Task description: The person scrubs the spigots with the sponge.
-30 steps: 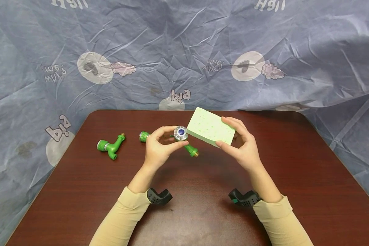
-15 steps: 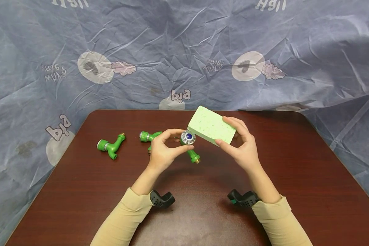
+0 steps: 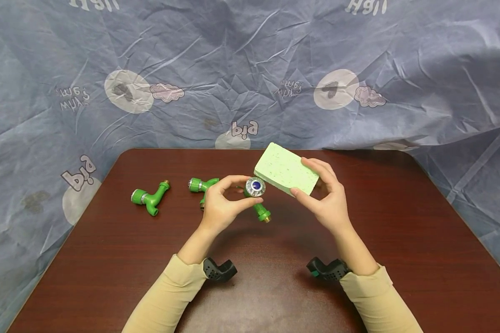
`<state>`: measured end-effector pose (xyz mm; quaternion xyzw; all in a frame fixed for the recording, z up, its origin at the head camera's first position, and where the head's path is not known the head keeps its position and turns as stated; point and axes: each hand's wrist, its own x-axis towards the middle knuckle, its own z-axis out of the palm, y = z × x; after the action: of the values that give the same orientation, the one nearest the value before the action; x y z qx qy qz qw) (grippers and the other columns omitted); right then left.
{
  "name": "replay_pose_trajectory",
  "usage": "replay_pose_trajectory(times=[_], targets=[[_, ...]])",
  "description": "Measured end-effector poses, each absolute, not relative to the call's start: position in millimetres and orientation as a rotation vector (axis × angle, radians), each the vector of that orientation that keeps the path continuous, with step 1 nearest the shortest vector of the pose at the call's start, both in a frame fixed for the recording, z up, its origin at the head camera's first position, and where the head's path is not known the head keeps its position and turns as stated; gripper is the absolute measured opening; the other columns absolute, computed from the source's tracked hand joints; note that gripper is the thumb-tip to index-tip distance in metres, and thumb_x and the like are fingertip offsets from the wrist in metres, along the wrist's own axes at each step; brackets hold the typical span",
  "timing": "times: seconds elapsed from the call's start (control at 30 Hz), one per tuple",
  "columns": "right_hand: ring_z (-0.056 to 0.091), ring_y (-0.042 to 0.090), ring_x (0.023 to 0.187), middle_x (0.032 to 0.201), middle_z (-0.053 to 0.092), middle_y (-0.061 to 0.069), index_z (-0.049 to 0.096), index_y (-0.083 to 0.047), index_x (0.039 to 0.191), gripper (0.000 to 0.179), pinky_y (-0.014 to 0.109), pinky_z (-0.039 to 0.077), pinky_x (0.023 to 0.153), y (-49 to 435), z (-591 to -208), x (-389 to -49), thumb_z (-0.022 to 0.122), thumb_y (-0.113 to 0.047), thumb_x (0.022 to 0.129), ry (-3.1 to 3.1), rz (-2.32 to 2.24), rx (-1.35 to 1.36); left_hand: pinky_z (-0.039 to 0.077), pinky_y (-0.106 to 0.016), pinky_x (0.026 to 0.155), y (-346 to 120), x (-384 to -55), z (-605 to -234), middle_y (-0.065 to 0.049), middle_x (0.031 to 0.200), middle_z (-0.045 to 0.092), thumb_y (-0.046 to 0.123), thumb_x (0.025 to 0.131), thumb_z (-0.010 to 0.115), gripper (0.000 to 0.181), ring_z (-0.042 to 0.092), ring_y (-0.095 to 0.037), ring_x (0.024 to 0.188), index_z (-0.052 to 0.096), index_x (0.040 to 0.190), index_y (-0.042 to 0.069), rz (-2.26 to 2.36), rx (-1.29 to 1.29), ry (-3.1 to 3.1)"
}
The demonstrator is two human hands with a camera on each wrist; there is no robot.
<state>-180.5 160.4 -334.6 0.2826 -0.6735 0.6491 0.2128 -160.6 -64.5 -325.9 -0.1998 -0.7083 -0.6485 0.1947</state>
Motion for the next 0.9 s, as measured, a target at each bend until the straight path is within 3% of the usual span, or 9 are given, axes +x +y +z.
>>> replay_pose_trajectory(times=[0.3, 0.47, 0.7, 0.9], targets=[[0.055, 0.020, 0.096, 0.126, 0.047, 0.014, 0.050, 0.010, 0.127, 0.060, 0.020, 0.051, 0.070, 164.1, -332.1, -180.4, 0.071, 0.015, 0.071, -1.789, 1.973, 0.860, 0.053, -0.045, 0.074, -68.0, -163.1, -326.9, -0.020, 0.093, 0.068, -0.008, 0.063, 0.081, 0.041, 0.063, -0.011, 0.084, 0.066, 0.101, -0.008, -1.825, -0.571, -1.948], [0.054, 0.021, 0.097, 0.124, 0.048, 0.015, 0.051, 0.011, 0.125, 0.059, 0.020, 0.050, 0.070, 165.6, -330.3, -180.5, 0.065, 0.022, 0.069, -1.767, 2.001, 0.886, 0.053, -0.046, 0.075, -69.2, -164.1, -327.0, -0.022, 0.096, 0.067, -0.009, 0.065, 0.080, 0.042, 0.063, -0.011, 0.086, 0.065, 0.104, -0.010, -1.849, -0.565, -1.923], [0.053, 0.021, 0.098, 0.126, 0.047, 0.018, 0.050, 0.013, 0.125, 0.061, 0.020, 0.050, 0.070, 168.3, -329.3, -181.1, 0.061, 0.027, 0.067, -1.791, 2.008, 0.878, 0.053, -0.034, 0.077, -71.3, -165.6, -325.0, -0.027, 0.099, 0.065, -0.013, 0.067, 0.077, 0.043, 0.063, -0.013, 0.089, 0.062, 0.108, -0.013, -1.920, -0.530, -1.858], [0.055, 0.020, 0.094, 0.126, 0.047, 0.015, 0.051, 0.010, 0.127, 0.059, 0.019, 0.051, 0.068, 170.7, -331.8, -182.7, 0.065, 0.021, 0.071, -1.856, 1.994, 0.839, 0.053, -0.034, 0.075, -71.6, -165.5, -324.3, -0.028, 0.098, 0.064, -0.014, 0.065, 0.077, 0.047, 0.062, -0.010, 0.088, 0.061, 0.109, -0.013, -1.917, -0.501, -1.852]])
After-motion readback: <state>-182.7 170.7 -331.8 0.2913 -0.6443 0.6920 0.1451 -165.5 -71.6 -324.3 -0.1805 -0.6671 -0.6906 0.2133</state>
